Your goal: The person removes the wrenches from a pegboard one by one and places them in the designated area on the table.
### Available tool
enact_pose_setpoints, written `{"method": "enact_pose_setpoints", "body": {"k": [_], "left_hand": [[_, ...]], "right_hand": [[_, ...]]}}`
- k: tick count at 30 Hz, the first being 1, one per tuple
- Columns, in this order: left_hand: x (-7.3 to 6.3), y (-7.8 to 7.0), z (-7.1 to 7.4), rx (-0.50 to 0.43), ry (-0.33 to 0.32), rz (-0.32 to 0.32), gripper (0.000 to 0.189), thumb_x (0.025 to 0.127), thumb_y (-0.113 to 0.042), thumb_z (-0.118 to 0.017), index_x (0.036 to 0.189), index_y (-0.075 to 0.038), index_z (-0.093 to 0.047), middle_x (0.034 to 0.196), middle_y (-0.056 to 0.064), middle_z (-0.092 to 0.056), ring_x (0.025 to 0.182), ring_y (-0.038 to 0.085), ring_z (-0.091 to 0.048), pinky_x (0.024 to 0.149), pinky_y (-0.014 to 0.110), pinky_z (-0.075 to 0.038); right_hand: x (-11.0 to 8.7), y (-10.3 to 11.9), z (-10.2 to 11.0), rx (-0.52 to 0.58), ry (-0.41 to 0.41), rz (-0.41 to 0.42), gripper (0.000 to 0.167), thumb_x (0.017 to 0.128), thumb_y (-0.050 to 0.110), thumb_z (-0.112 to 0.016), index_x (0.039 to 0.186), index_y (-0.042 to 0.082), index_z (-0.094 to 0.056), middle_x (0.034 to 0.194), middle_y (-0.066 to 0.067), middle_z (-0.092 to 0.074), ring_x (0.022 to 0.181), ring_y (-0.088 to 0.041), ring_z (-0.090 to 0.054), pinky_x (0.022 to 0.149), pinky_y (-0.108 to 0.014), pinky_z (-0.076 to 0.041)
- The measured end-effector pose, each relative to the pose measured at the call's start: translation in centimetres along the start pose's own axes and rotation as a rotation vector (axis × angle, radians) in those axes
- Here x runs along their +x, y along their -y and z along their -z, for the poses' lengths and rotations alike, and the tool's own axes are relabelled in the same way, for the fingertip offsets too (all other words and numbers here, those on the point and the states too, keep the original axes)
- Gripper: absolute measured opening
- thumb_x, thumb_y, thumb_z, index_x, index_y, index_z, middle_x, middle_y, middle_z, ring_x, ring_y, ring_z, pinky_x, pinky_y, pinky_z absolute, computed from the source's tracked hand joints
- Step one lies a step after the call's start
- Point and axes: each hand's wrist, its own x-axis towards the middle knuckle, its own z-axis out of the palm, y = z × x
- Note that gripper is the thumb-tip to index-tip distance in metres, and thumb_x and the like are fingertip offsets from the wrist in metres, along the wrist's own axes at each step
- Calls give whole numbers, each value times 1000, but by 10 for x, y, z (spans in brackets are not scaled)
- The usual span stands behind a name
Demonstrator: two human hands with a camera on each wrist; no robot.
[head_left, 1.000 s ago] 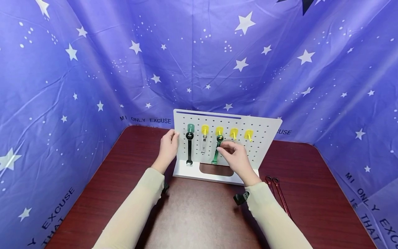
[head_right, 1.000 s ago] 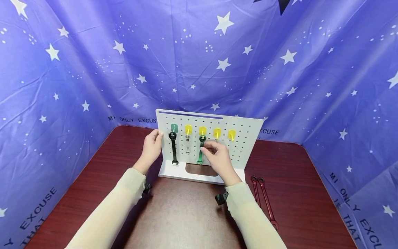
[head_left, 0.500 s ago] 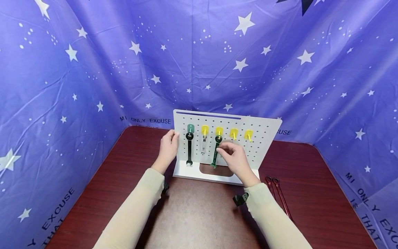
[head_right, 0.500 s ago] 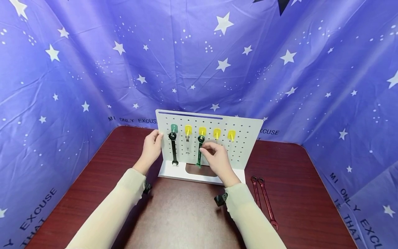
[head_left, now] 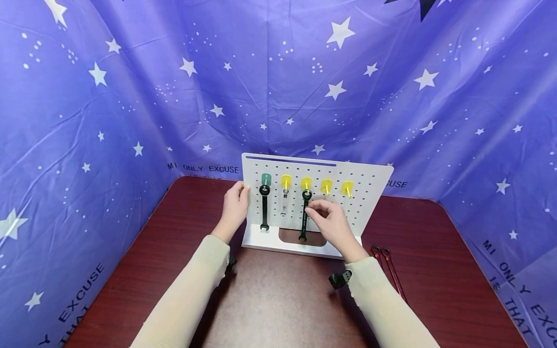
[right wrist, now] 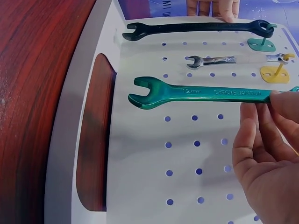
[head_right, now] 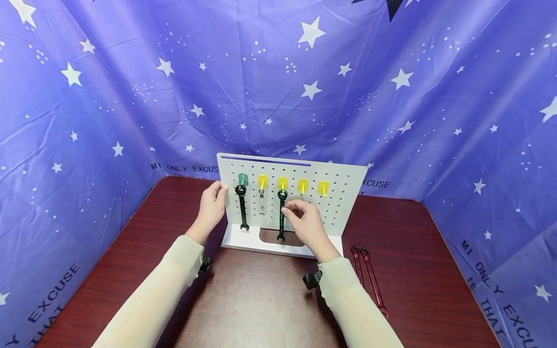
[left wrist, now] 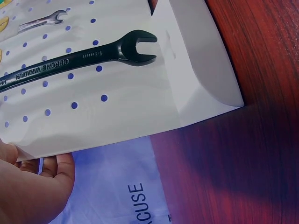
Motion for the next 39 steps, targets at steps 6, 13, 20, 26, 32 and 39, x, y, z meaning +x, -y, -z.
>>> {"method": "enact_pose_setpoints", "body": {"k": [6,13,20,26,32,39], "left_hand": [[0,-1,0,2,1,0,14,104,-5,-56,94,1,-62,67,6,-47,62,19,-44,57,33,-38],[0,-1,0,0,4,9,14,104,-5,-56,95,1,-63,68,7,-49,61,19,-43,57,33,-37],[1,-1,0,1,-1,-4,14,104,-5,-56,92,1,-61,66,6,-46,59,18,-42,56,32,-36],[0,-1,0,3,-5,0,15,104,-5,-56,91,1,-61,65,5,-45,59,18,-42,56,32,-36],[1,0,0,4,-1,3,15,104,-5,-56,92,1,-61,66,6,-45,60,19,-43,57,33,-37],[0,-1,1,7,4,11,15,105,-6,-55,93,0,-62,66,6,-45,61,20,-43,56,32,-36]], "right_hand": [[-1,2,2,21,20,-25,11,96,-4,-67,103,-12,-70,96,-22,-70,80,-26,-63,70,-23,-49],[-1,0,5,32,53,-35,11,97,-2,-66,102,-11,-70,92,-24,-70,74,-19,-60,67,-24,-48],[-2,2,9,60,73,-66,12,97,-2,-66,104,-12,-69,93,-23,-70,77,-22,-63,69,-23,-50],[0,-22,7,84,78,-100,14,98,3,-67,106,-8,-70,92,-20,-71,83,-43,-64,66,-27,-52],[1,-32,7,117,78,-99,16,98,8,-70,107,-4,-72,93,-14,-72,82,-35,-67,70,-29,-54],[-1,-28,8,178,89,-111,19,98,10,-70,108,-7,-71,95,-16,-71,83,-28,-68,77,-35,-57]]}}
